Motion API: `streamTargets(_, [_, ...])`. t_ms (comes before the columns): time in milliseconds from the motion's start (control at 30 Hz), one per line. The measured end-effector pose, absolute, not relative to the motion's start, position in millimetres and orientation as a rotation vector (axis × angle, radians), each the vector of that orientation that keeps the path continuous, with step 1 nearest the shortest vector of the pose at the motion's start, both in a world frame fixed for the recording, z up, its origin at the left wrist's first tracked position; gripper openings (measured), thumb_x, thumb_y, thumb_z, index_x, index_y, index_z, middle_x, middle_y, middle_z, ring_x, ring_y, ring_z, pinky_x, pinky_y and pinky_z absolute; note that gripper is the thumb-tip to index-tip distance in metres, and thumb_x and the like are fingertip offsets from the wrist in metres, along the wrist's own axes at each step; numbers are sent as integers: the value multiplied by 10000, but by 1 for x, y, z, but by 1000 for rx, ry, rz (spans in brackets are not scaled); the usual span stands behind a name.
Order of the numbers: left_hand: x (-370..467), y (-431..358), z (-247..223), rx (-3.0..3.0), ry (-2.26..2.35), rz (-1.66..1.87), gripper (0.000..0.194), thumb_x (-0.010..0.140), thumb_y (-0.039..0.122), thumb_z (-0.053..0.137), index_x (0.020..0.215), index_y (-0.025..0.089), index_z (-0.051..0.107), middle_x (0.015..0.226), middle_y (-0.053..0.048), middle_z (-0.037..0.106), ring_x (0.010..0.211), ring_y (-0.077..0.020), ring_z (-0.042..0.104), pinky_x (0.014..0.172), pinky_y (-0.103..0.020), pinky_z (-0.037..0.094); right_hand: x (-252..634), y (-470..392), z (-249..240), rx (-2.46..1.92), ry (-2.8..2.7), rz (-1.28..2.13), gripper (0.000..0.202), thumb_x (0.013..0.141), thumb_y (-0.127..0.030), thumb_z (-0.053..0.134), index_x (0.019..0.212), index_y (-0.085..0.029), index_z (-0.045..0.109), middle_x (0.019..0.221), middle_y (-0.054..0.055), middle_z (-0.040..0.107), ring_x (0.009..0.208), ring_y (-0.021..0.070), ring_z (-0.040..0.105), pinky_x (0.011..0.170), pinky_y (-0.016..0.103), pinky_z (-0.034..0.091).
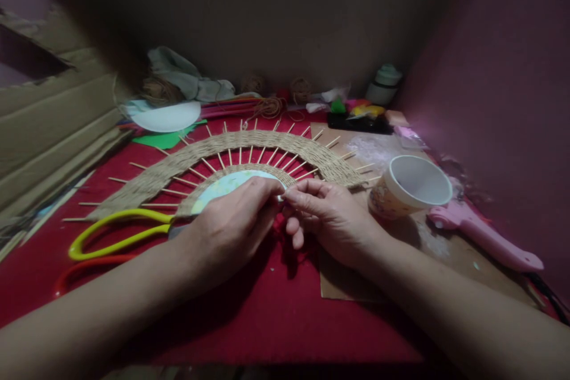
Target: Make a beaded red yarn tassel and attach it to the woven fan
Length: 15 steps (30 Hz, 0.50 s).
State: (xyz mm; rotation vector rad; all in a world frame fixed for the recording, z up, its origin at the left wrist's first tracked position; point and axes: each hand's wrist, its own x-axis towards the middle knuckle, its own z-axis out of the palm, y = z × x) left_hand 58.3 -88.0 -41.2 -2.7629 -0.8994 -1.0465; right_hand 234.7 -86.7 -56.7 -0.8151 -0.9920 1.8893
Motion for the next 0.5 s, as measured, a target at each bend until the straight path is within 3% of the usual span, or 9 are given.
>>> streamTargets(200, [58,-89,-39,-2790,-879,-1016,57,901,116,517,879,165,534,758,-16,592,637,-116,551,615,-233,495,235,-86,-57,-809,-991,1902,231,806,-337,714,797,-159,568,549,6,661,404,103,602,410,176,469])
streamTargets(500, [55,-90,-42,-2819,-887,-1053,56,915,138,529,955,165,558,794,-17,610,689,-108,597,686,-221,528,234,-86,-57,-810,-979,1904,202,817,-311,703,793,-158,574,557,9,666,410,107,599,415,190,473])
